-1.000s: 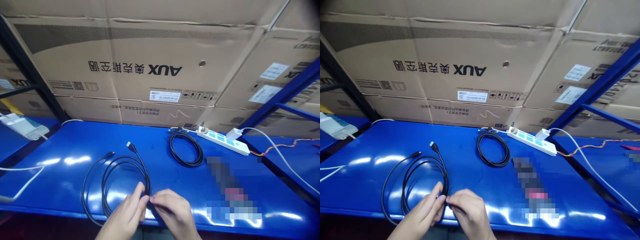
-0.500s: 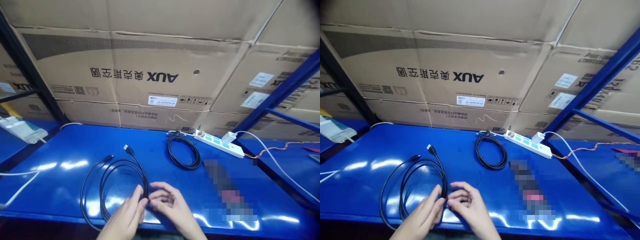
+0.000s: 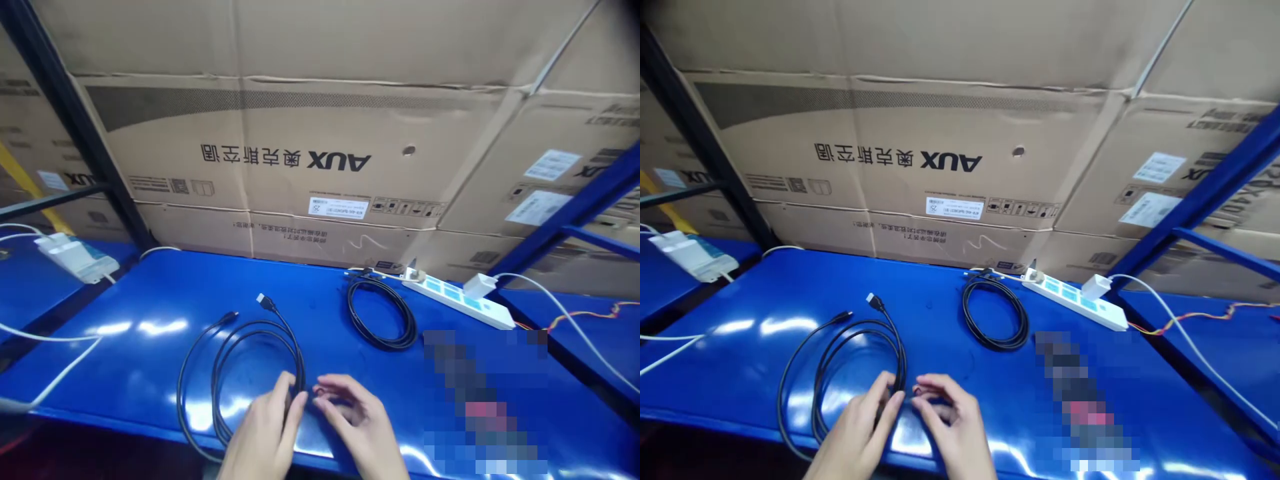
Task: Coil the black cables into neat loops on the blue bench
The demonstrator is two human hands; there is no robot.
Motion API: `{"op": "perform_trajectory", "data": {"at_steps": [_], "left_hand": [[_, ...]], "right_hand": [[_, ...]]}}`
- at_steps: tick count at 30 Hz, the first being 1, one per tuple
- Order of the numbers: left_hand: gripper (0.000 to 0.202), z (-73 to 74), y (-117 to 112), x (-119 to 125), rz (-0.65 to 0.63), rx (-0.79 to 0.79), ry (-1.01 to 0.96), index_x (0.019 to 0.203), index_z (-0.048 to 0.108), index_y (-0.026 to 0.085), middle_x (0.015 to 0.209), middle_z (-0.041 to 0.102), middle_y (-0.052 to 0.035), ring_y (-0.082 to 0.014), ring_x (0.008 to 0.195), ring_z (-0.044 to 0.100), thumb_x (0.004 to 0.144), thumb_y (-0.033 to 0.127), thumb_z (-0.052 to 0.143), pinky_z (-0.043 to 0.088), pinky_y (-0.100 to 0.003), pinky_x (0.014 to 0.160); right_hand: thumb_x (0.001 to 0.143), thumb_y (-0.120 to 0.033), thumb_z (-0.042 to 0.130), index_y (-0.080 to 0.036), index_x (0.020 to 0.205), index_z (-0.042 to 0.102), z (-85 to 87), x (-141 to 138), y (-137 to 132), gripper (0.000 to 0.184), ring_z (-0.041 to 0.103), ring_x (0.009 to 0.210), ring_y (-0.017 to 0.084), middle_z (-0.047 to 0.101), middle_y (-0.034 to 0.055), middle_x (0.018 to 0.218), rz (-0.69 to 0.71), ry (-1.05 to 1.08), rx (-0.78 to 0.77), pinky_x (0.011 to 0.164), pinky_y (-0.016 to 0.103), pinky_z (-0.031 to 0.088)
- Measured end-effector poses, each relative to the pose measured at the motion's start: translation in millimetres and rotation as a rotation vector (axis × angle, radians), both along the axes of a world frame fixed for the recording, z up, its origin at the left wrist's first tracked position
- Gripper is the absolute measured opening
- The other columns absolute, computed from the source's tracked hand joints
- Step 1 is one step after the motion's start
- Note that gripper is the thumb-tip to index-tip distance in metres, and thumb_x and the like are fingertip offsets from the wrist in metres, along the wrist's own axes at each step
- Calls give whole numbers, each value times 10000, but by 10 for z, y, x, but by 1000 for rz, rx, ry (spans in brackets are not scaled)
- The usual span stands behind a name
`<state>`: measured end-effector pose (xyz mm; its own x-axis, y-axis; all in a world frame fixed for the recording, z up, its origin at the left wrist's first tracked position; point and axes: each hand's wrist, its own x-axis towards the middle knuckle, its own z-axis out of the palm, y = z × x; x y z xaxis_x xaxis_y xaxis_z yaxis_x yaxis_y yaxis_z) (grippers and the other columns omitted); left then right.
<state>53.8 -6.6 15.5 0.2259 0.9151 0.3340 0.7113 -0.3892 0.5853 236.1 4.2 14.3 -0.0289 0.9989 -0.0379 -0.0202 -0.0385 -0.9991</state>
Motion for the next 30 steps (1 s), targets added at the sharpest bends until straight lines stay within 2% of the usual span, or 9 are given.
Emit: {"op": "perform_trajectory", "data": {"at_steps": [3,7,10,13,16,19,21,25,30], "left_hand": [[299,134,-31,-103,-2,43,27,1121,704,237,1012,797,-93,-259,924,765,1047,366,445,630,-355,776],[324,217,-136,-651,-78,206,147,1125,707,269,1077,788,-58,-266,1035,732,1046,442,445,575,-458,991],[520,183,-169,-1115,-84,285,355,1283,661,288,1298,743,-77,-326,1231,657,924,656,581,506,-548,1096],[839,132,-101,-1343,-129,306,524,1374,607,253,1482,620,-150,-408,1374,542,733,789,682,487,-626,1097],[772,96,22,-1322,-205,362,493,1089,696,191,1287,716,-173,-373,1257,629,709,854,586,533,-567,1059],[720,58,95,-1215,-226,472,390,769,637,197,853,716,-81,-267,881,708,819,859,358,554,-500,995],[738,32,88,-1166,-241,534,358,658,582,206,626,599,-11,-200,623,611,891,822,249,575,-450,838],[762,31,-7,-1143,-320,587,342,551,499,231,464,465,18,-159,448,407,1006,697,103,382,-344,492],[710,150,-64,-1140,-447,540,374,588,530,239,496,520,3,-163,474,438,1058,562,107,437,-338,543]], "right_hand": [[770,-514,846,-200,1007,785,-39,-8,37,398,767,888,275,798,109,939,9,-26,-13,748,332,659],[859,-474,757,-201,1055,765,-99,44,49,336,766,901,276,794,112,983,27,-151,29,760,347,660],[917,-409,691,-227,1104,758,-94,69,49,269,748,981,298,782,116,1074,-36,-365,232,869,436,637],[963,-306,639,-265,1145,740,-41,-87,7,213,682,1105,321,750,113,1150,-162,-592,557,961,508,566],[992,-274,597,-273,1169,705,-30,-456,-96,207,663,1083,295,742,95,1114,20,-649,795,932,451,554],[927,-561,680,-259,1163,684,-119,-799,-168,382,684,918,273,755,55,987,242,-707,882,916,442,548],[909,-668,654,-246,1042,692,-179,-880,-175,444,679,804,229,734,17,861,308,-753,884,956,432,529],[954,-701,540,-237,796,658,-88,-703,-172,505,626,709,186,697,-18,706,489,-820,803,900,360,519],[1023,-611,464,-265,758,725,207,-332,-171,508,645,712,197,722,-3,677,623,-739,726,937,352,521]]}}
